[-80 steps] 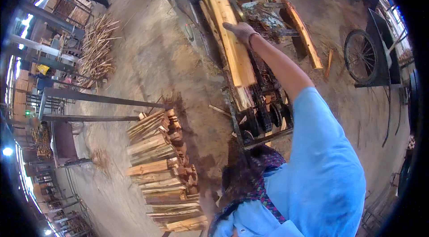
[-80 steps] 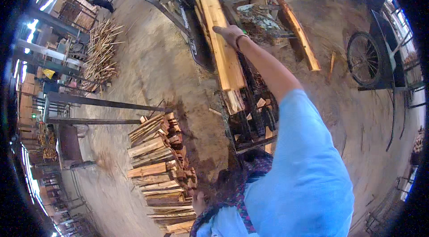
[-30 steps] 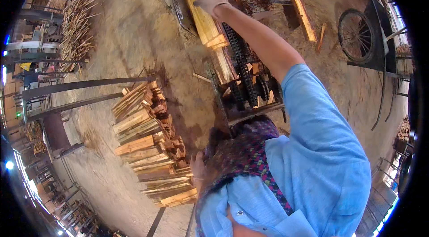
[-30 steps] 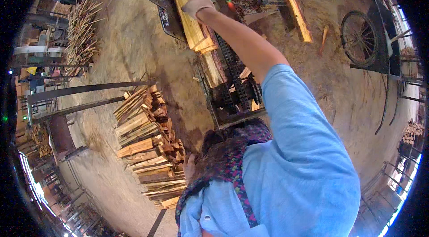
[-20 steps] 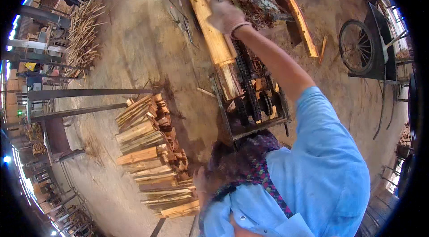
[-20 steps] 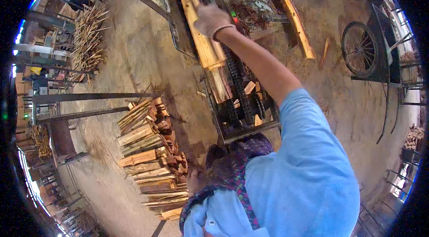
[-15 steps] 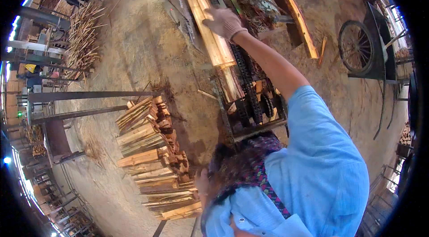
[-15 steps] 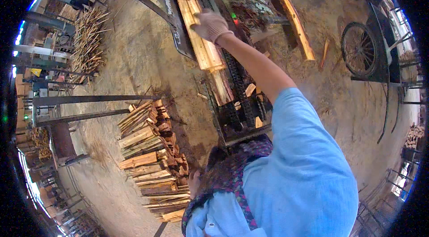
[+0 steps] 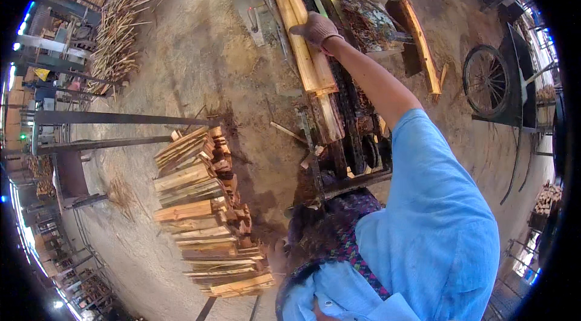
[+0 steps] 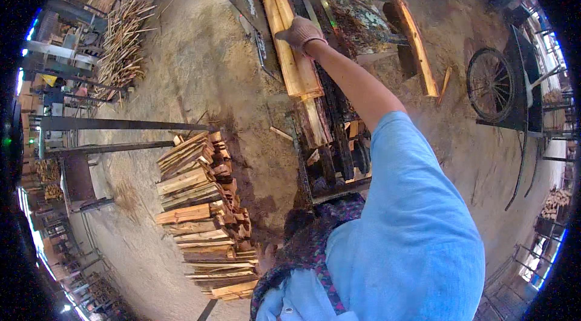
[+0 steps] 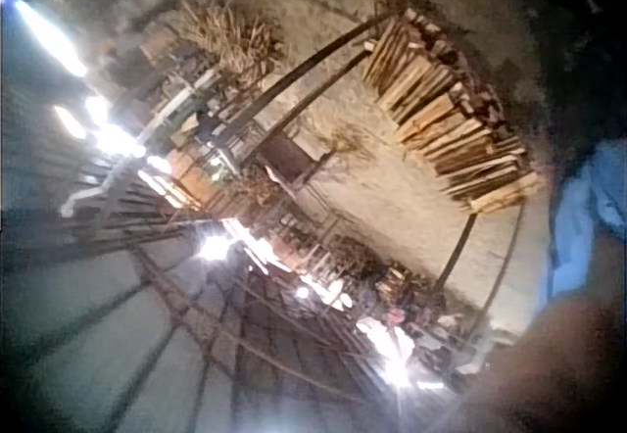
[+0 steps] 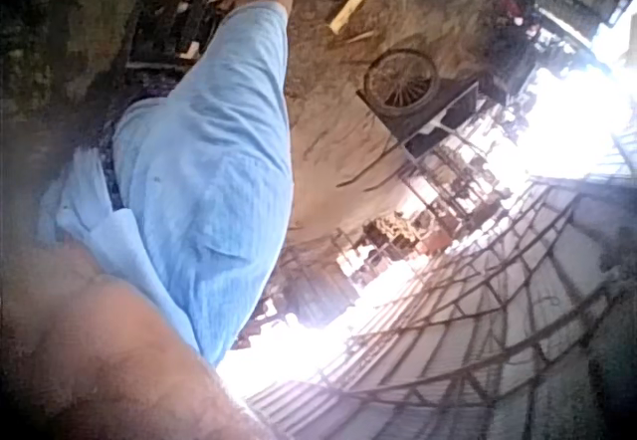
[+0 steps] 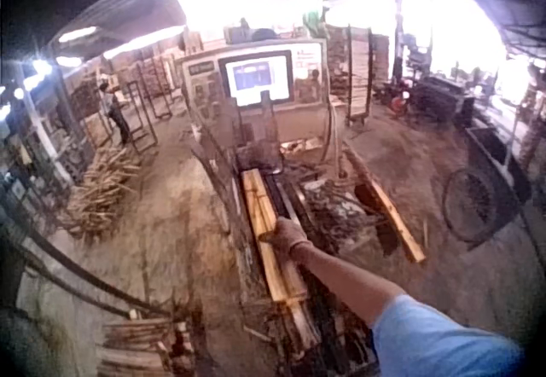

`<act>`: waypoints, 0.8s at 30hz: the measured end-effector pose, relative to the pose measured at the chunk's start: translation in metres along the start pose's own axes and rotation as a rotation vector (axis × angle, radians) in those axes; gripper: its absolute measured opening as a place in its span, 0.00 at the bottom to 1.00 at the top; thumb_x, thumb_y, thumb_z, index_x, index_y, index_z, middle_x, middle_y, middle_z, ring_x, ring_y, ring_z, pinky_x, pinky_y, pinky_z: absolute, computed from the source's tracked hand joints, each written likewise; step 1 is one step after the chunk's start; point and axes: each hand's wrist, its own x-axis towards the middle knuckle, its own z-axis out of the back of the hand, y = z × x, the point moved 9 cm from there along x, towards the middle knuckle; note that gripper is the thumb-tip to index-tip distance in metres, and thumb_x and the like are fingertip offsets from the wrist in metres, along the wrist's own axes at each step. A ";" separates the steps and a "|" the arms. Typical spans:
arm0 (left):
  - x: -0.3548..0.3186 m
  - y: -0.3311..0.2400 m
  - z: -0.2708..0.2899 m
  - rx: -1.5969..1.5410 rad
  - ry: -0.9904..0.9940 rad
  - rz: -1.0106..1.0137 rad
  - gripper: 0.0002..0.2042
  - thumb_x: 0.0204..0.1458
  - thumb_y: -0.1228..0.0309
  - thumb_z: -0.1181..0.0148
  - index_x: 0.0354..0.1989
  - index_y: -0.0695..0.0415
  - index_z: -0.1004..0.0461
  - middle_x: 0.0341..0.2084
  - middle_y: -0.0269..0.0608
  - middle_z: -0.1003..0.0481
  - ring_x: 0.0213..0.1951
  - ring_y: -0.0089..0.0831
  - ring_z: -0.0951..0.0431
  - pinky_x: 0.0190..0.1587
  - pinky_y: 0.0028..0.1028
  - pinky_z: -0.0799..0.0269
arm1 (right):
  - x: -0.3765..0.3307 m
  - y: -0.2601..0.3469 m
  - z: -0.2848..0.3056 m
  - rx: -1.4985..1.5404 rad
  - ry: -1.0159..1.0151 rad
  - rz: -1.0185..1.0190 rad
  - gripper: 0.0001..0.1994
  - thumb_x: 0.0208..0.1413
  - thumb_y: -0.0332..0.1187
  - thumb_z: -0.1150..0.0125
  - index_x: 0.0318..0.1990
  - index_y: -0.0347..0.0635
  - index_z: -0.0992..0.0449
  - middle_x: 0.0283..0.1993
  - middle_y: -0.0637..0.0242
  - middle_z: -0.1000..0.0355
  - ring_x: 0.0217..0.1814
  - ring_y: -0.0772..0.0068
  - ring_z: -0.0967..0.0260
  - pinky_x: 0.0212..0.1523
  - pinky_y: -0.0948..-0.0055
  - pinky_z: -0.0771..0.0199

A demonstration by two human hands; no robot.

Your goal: The person repeatedly picks up wooden planks from a pile, feeds them into a planer machine to smooth the surface, and then stacks the processed planks onto a growing pile. The task involves continuous handling of wood pieces and operation of the machinery.

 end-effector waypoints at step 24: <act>-0.220 0.353 -0.186 -1.209 -0.494 1.145 0.39 0.61 0.58 0.33 0.76 0.66 0.40 0.38 0.42 0.22 0.33 0.28 0.24 0.34 0.31 0.26 | -0.409 0.083 -0.085 0.423 0.441 0.558 0.29 0.71 0.36 0.34 0.75 0.34 0.32 0.71 0.57 0.27 0.66 0.65 0.25 0.67 0.69 0.27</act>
